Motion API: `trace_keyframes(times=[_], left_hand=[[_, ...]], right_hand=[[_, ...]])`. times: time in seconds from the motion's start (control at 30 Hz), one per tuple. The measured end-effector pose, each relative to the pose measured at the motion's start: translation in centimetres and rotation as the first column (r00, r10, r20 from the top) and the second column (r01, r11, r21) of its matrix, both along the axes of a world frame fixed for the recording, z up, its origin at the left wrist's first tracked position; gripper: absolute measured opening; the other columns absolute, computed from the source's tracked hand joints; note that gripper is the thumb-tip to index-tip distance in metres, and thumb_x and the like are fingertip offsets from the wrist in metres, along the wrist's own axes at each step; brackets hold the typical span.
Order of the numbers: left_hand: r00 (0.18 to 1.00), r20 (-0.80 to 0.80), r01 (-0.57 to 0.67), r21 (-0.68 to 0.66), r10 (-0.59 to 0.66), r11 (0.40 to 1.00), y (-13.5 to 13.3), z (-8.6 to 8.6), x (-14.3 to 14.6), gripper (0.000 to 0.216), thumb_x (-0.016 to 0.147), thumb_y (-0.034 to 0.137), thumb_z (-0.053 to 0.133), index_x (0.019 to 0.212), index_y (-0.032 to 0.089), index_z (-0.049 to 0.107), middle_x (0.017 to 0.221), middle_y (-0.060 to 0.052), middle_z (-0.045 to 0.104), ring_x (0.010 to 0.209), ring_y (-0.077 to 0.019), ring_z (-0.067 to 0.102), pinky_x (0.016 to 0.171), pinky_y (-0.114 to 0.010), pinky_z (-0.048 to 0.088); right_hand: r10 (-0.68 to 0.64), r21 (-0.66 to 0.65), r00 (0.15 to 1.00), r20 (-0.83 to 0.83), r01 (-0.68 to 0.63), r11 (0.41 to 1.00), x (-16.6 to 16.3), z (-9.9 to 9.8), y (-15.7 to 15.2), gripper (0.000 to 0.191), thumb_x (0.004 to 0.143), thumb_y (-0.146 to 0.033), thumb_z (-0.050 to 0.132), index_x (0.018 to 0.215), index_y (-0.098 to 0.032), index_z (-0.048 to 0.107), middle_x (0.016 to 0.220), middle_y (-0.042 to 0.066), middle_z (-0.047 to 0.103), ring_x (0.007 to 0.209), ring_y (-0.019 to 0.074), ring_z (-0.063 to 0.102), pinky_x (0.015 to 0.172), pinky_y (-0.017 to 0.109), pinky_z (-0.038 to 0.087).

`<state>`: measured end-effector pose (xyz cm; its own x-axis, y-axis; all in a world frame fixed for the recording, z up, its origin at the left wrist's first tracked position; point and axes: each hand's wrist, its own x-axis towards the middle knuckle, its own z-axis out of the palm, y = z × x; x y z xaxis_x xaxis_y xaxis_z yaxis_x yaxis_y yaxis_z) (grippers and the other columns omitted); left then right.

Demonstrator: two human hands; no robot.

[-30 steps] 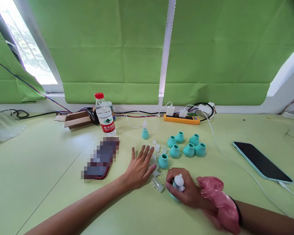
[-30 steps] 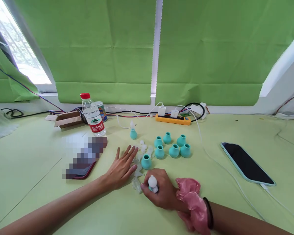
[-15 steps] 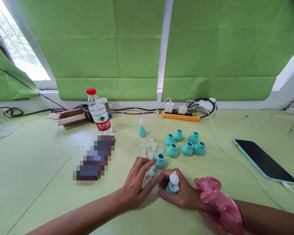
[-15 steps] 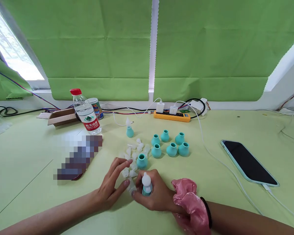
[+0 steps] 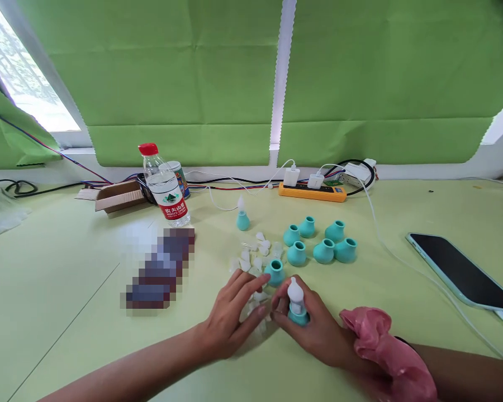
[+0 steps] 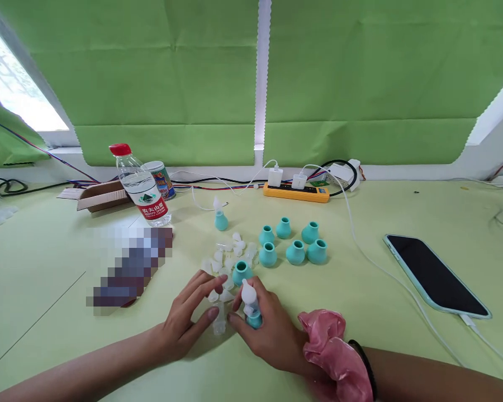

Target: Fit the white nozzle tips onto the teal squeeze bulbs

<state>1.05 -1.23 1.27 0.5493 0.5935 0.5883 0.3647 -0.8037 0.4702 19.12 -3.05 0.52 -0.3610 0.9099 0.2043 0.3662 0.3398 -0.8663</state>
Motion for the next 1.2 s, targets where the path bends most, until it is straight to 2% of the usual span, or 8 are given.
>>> trace_keyframes(times=[0.17,0.3,0.43,0.53,0.63,0.8,0.97,1.2], left_hand=[[0.998,0.059,0.002,-0.029,-0.001,1.000,0.3,0.2,0.2,0.041,0.082,0.021,0.041,0.123,0.017,0.035,0.092,-0.010,0.053,0.080,-0.0181,0.045,0.069,-0.034,0.042],[0.996,0.092,0.022,-0.042,-0.018,0.999,0.6,0.1,0.2,0.036,0.081,0.023,0.045,0.116,0.016,0.044,0.087,-0.009,0.054,0.079,-0.0171,0.046,0.068,-0.032,0.041],[0.990,0.104,0.092,0.037,-0.095,0.995,0.7,0.0,0.1,0.031,0.079,0.025,0.050,0.109,0.015,0.049,0.084,-0.008,0.057,0.075,-0.0169,0.047,0.065,-0.031,0.041],[0.984,0.111,0.129,0.091,-0.139,0.987,0.6,-0.1,0.2,0.034,0.076,0.027,0.055,0.107,0.015,0.049,0.084,-0.008,0.058,0.074,-0.0171,0.047,0.064,-0.031,0.041],[0.984,0.138,0.110,0.050,-0.116,0.993,0.2,0.0,0.5,0.023,0.077,0.019,0.053,0.100,0.016,0.052,0.080,-0.007,0.058,0.072,-0.0157,0.049,0.064,-0.030,0.041],[0.970,0.212,0.140,-0.072,-0.122,0.987,-0.3,0.3,0.8,0.017,0.078,0.024,0.051,0.090,0.014,0.052,0.077,-0.007,0.058,0.069,-0.0154,0.049,0.065,-0.031,0.041],[0.970,0.242,0.028,-0.035,-0.019,0.999,0.3,-0.1,0.4,0.017,0.077,0.014,0.052,0.094,0.015,0.054,0.078,-0.006,0.058,0.071,-0.0147,0.049,0.064,-0.029,0.041],[0.955,0.288,-0.059,-0.032,0.066,0.998,1.8,-0.9,-0.1,0.022,0.075,0.010,0.055,0.096,0.014,0.054,0.080,-0.005,0.057,0.071,-0.0119,0.051,0.061,-0.024,0.044]], right_hand=[[0.046,0.076,0.991,0.122,-0.056,0.996,0.6,0.6,-0.1,0.046,0.059,-0.009,0.048,0.100,-0.020,0.029,0.087,0.004,0.049,0.075,0.0177,0.049,0.068,0.030,0.042],[0.061,0.177,0.985,0.161,-0.090,0.980,0.3,0.2,-0.2,0.032,0.068,-0.008,0.041,0.096,-0.021,0.035,0.091,0.005,0.050,0.084,0.0188,0.051,0.071,0.029,0.042],[0.063,0.285,0.980,0.189,-0.116,0.951,-0.2,-0.4,-0.6,0.027,0.073,-0.010,0.040,0.097,-0.023,0.040,0.091,0.005,0.053,0.084,0.0186,0.052,0.071,0.027,0.042],[0.073,0.270,0.974,0.213,-0.130,0.954,-0.2,-0.2,-0.9,0.034,0.073,-0.013,0.043,0.105,-0.023,0.036,0.091,0.004,0.056,0.082,0.0179,0.054,0.070,0.027,0.042],[0.041,0.222,0.967,0.251,-0.098,0.970,0.1,0.1,-1.1,0.045,0.065,-0.014,0.049,0.107,-0.020,0.033,0.092,0.006,0.055,0.080,0.0195,0.053,0.069,0.029,0.042],[0.033,0.228,0.950,0.311,-0.108,0.968,-0.1,0.1,-0.9,0.033,0.064,-0.012,0.044,0.095,-0.018,0.037,0.081,0.004,0.056,0.070,0.0183,0.053,0.063,0.029,0.041],[-0.038,0.242,0.985,0.168,-0.004,0.970,-1.3,-0.2,0.1,0.021,0.070,-0.012,0.045,0.088,-0.021,0.040,0.075,0.000,0.055,0.064,0.0150,0.051,0.059,0.026,0.041],[-0.095,0.181,0.995,-0.038,0.101,0.978,-1.9,-0.3,1.7,0.021,0.074,-0.025,0.053,0.094,-0.022,0.050,0.090,0.002,0.058,0.084,0.0173,0.054,0.074,0.028,0.043]])
